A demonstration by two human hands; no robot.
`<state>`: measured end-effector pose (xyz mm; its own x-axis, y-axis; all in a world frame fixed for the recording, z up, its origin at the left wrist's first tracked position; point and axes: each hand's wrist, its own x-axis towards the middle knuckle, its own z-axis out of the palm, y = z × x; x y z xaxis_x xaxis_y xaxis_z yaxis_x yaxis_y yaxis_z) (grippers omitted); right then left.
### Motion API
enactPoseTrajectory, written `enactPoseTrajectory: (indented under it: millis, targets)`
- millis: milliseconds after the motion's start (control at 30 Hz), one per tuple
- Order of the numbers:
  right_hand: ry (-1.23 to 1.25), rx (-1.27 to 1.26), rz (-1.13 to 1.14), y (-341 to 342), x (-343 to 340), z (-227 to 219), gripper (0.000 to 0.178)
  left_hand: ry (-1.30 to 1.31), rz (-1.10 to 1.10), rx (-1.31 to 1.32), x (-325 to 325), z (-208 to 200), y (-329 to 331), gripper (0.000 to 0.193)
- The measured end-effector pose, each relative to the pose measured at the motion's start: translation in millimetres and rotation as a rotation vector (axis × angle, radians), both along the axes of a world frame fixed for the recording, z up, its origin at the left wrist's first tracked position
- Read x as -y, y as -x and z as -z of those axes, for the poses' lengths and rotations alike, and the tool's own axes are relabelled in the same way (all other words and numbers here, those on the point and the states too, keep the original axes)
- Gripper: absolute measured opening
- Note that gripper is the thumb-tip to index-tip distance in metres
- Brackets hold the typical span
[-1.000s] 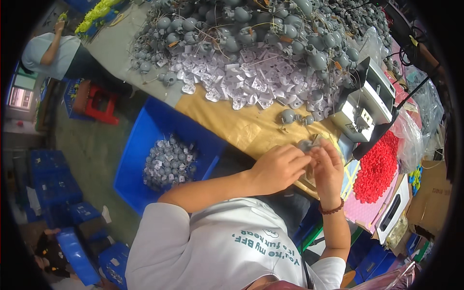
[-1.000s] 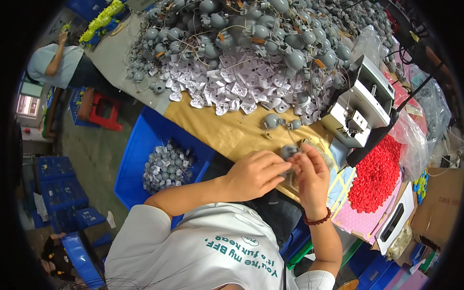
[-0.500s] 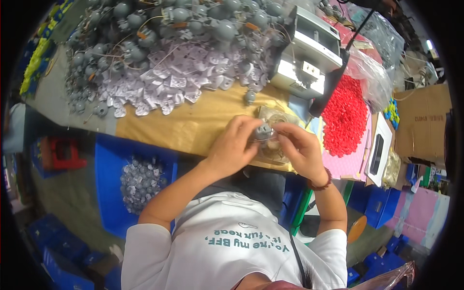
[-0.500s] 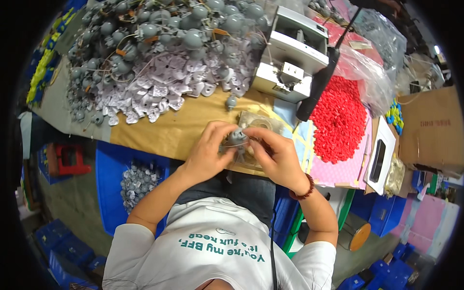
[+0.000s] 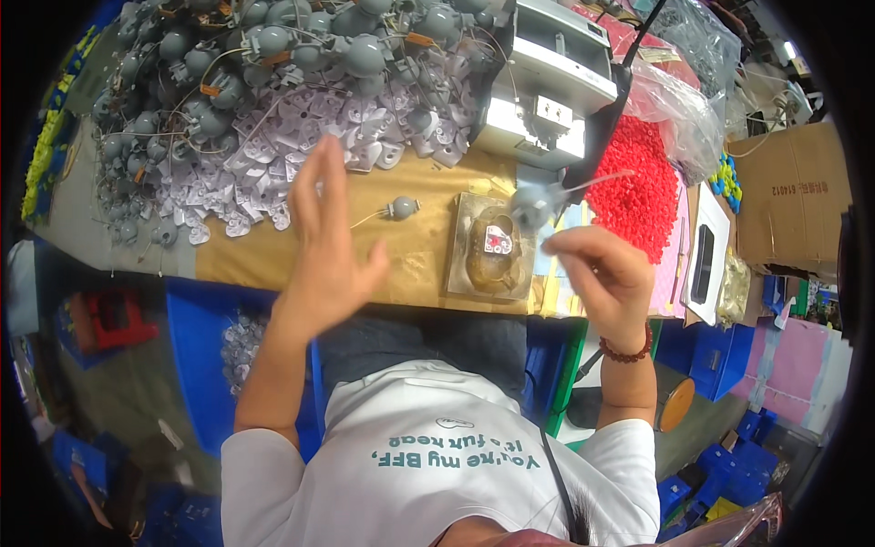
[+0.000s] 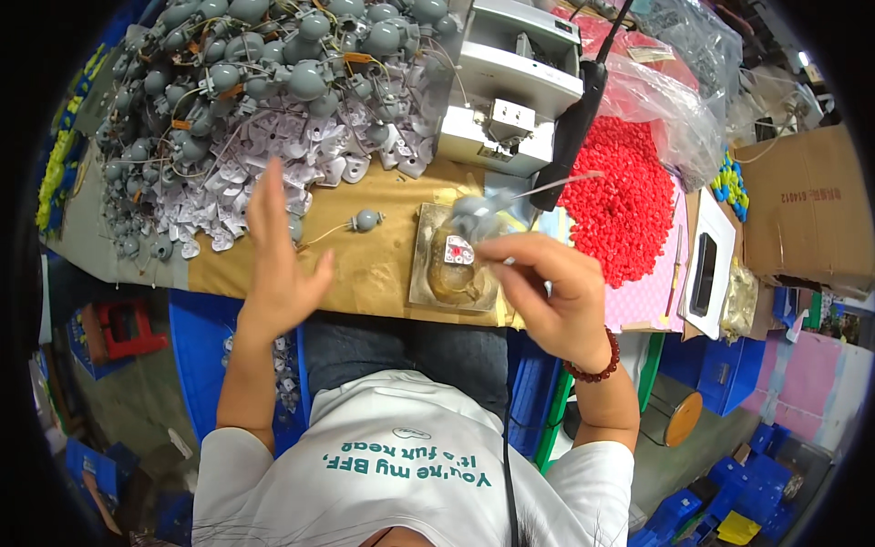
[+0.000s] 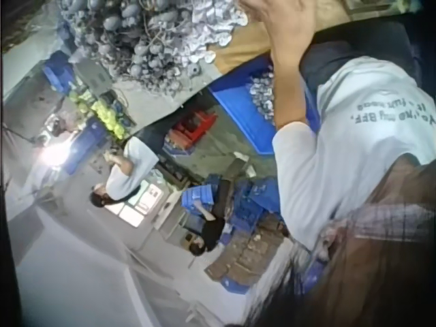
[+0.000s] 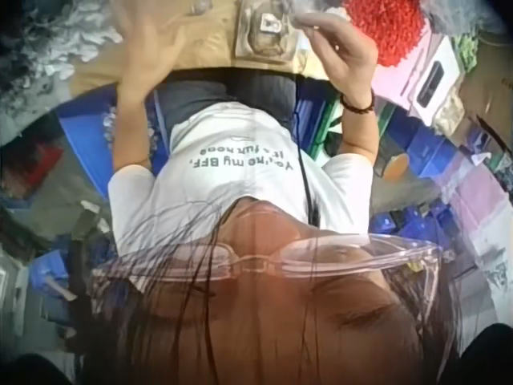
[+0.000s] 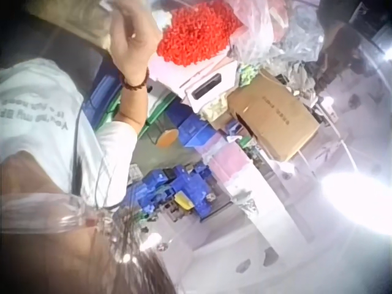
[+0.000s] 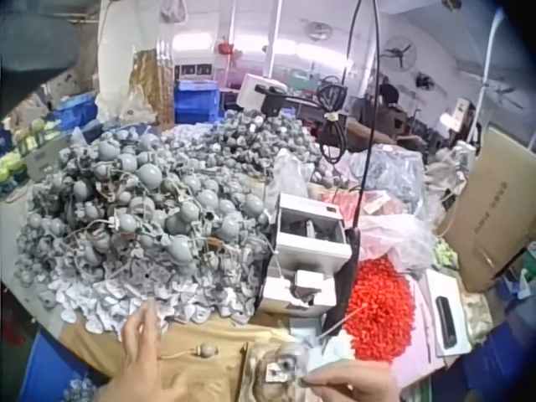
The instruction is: Assembling toy components with an electric screwdriver at a factory workbench.
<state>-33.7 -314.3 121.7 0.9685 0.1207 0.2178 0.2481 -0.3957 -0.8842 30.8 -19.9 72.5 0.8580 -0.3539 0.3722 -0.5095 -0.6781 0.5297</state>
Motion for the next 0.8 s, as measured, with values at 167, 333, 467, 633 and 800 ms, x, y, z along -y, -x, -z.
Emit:
enactPoseTrajectory:
  millis: [167, 333, 467, 633, 800]
  targets:
    - [-0.180, -0.301, -0.285, 6.4, -11.2, -5.0, 0.021, 0.369, 0.573, -0.295, 46.9, -10.0, 48.3, 0.112]
    - [0.232, -0.021, -0.166, 0.5, -2.3, 43.3, 0.016, 0.696, 0.233, -1.029, 66.4, 32.8, 69.7, 0.067]
    - [0.548, 0.300, -0.129, -7.2, -2.5, 75.7, 0.029, 0.553, 0.136, -0.750, 74.4, 51.8, 57.7, 0.045]
    - [0.654, 0.363, -0.174, -13.9, -2.3, 85.3, 0.036, 0.424, 0.164, -0.532, 78.0, 52.6, 51.5, 0.038]
    - [0.777, 0.323, -0.213, -10.8, -1.7, 78.7, 0.033, 0.317, 0.165, -0.495, 80.1, 49.2, 51.7, 0.040]
